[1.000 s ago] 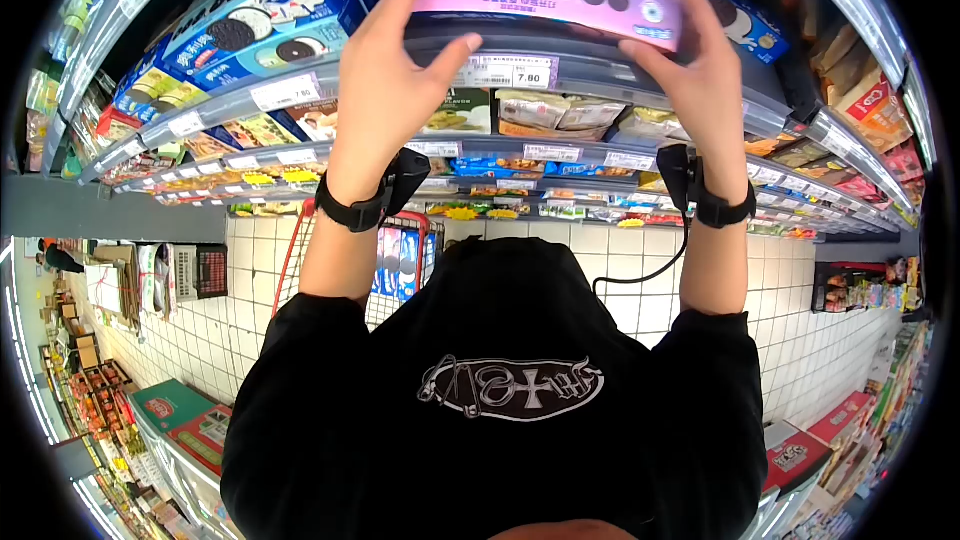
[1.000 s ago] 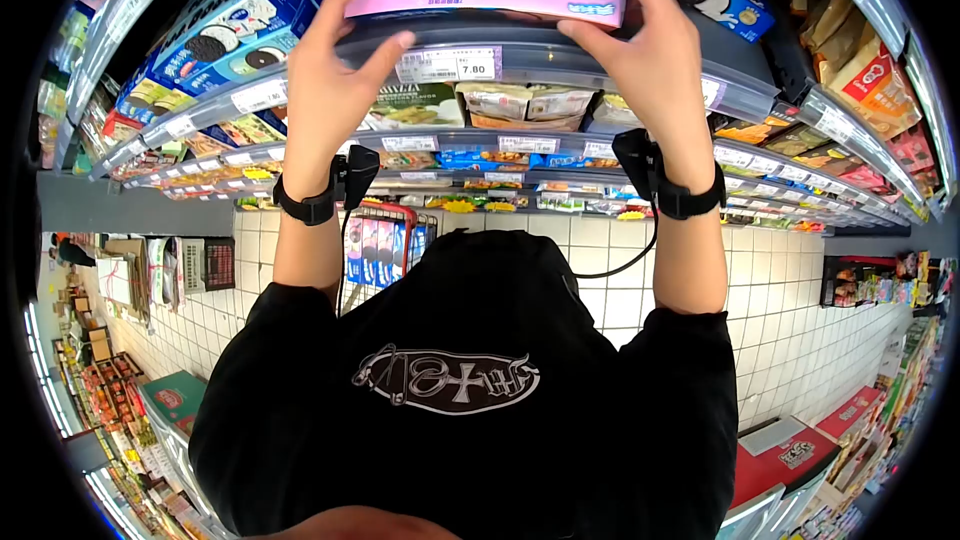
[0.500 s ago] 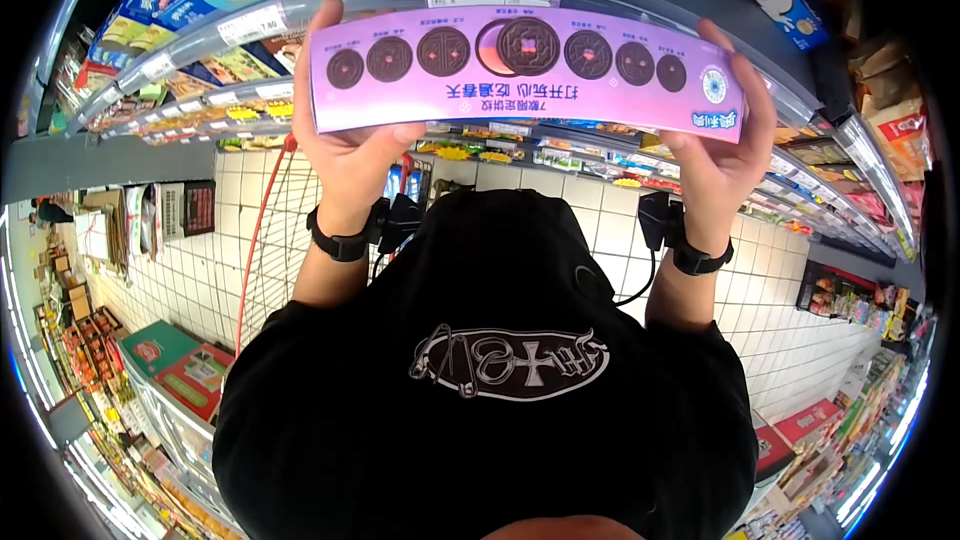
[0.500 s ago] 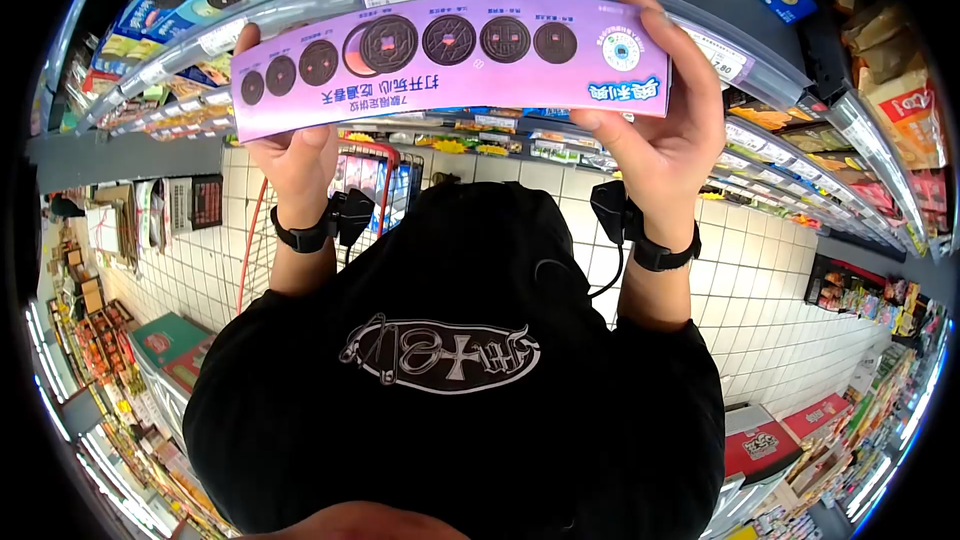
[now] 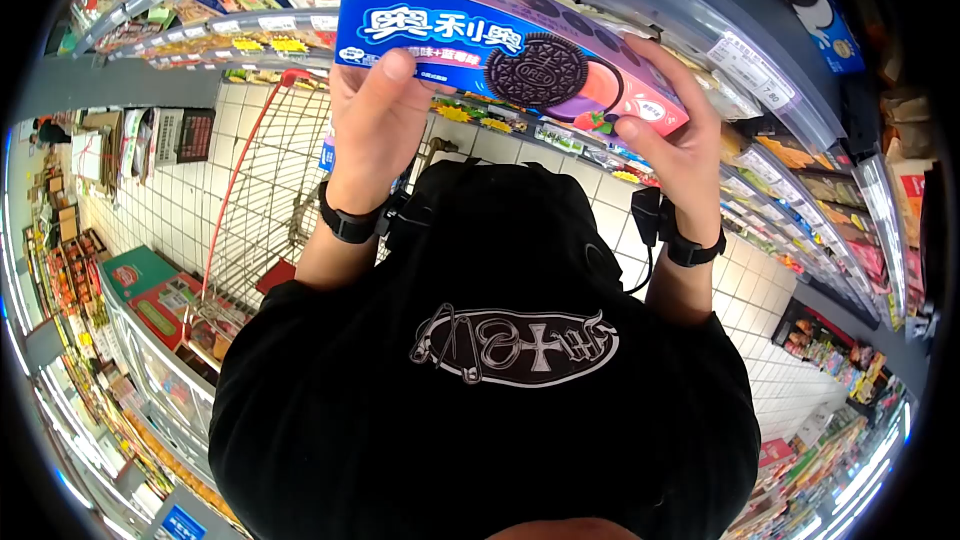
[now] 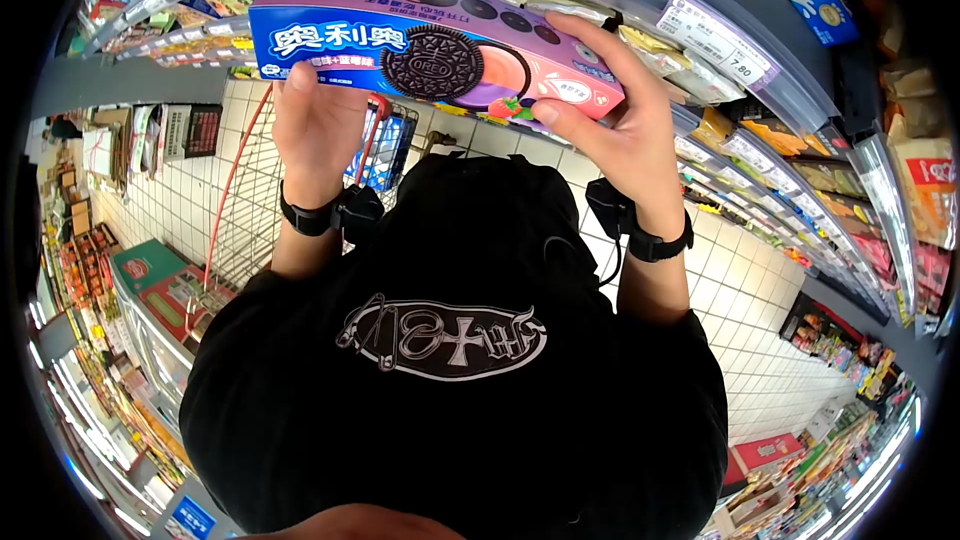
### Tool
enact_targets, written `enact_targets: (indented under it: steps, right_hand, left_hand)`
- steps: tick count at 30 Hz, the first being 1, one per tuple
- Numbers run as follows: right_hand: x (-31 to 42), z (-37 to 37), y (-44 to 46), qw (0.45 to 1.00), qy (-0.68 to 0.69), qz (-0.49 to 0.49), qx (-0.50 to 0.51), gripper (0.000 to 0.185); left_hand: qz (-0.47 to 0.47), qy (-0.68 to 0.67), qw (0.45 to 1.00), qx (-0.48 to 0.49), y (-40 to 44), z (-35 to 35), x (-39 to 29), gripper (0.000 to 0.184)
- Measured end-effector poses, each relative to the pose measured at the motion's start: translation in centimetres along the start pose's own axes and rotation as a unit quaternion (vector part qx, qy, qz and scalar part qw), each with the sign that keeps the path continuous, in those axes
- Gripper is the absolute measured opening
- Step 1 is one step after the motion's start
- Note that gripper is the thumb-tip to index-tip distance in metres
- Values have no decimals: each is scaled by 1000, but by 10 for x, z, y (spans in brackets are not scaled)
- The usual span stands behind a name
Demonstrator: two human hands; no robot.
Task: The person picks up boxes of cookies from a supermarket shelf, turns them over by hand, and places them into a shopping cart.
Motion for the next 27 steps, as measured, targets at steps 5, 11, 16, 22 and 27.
enact_targets:
  steps: [5, 11, 16, 22, 27]
  right_hand:
    - [-14, -3, -3, 1000, -4, -4, 21, 46]
    - [-14, -5, -3, 999, 24, -21, 26, 38]
    - [-18, -10, -10, 998, 69, -15, -2, 36]
    - [-23, -21, -20, 996, 84, 20, -20, 38]
    - [-4, -12, -21, 994, 102, -38, 12, 36]
  left_hand:
    - [7, 38, 998, -47, -19, -5, 8, 35]
    - [-17, 62, 994, -88, -30, -17, 17, 38]
    - [-48, 15, 995, -81, -29, -22, 31, 36]
    - [-71, 10, 996, -47, -28, -12, 42, 36]
    - [-89, -10, 994, -56, -29, -3, 59, 38]
Point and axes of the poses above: each hand's wrist, its own y-axis towards the middle knuckle, its own z-axis out of the palm, x = y × z, the point moved 10 cm from there along y, towards the middle knuckle, and after that the axes turned 8 degrees about -z, right-handed, at the moved point
